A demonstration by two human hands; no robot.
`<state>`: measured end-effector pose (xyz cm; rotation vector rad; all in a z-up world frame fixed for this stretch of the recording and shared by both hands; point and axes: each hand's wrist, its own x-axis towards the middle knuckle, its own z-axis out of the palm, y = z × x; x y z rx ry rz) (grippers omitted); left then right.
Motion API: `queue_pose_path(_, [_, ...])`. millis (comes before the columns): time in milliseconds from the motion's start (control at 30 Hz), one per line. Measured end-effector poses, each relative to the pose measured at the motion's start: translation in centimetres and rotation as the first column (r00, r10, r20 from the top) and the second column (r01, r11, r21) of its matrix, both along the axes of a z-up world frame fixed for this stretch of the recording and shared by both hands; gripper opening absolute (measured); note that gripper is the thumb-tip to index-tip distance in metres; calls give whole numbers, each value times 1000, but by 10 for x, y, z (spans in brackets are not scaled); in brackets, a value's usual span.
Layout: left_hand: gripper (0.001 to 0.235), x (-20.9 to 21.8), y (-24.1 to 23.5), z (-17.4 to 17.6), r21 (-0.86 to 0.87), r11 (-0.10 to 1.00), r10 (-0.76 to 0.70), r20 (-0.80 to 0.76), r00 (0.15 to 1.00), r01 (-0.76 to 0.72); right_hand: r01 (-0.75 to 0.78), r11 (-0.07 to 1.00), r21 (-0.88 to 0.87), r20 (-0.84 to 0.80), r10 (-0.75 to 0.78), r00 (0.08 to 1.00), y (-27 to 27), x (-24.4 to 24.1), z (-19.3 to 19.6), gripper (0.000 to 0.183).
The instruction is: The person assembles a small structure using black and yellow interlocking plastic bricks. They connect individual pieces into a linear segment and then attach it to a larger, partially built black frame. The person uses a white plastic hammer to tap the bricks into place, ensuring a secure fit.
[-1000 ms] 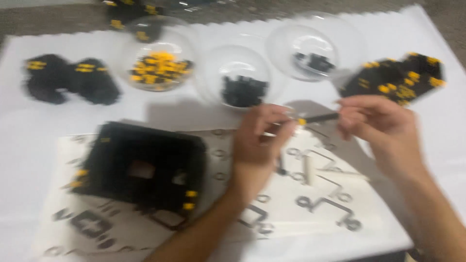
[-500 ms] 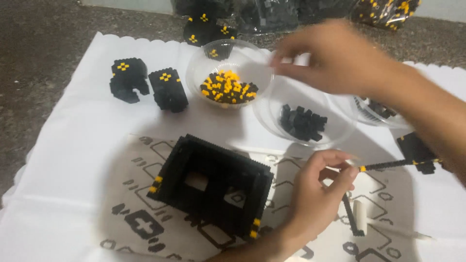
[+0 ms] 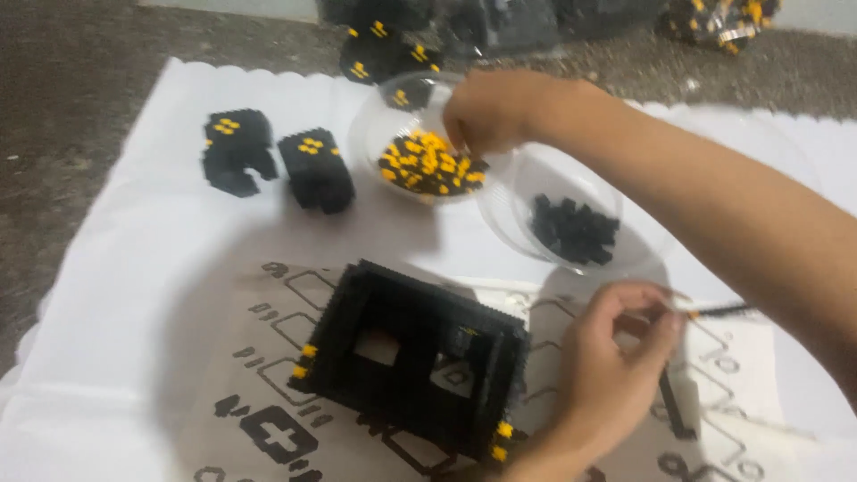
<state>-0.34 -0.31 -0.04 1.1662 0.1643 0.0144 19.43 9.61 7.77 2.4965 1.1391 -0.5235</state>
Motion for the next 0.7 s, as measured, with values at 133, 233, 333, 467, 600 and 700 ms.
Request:
queue_pose_path(133, [20,11,-26,-33,-146,986,86,-1,996,-85,-26,1000,2,85,26,996,3,52,-47,26])
queue_pose_path(233, [20,12,-23,-33,-115,984,155,155,976,-138,-476,808,347,163,448,879,-22,130,-108,4])
queue_pose_path(333, [23,8,-14,-17,-101,979,189,121,975,-178,-259,788,559,114,236,965,-25,120,-106,5])
queue_pose_path(467, [18,2,-1,1,36,991,122,121,985,-127,17,606,795,-35,17,999,-122,37,-53,10])
queue_pose_path(600, [23,1,2,4,259,964,37,69,997,-53,261,312,914,-228,-138,964,-268,-81,21,17])
queue_pose_path(700, [27,4,-1,-3,456,871,56,276,960,-182,413,59,909,-395,-195,898,-294,-101,0,22])
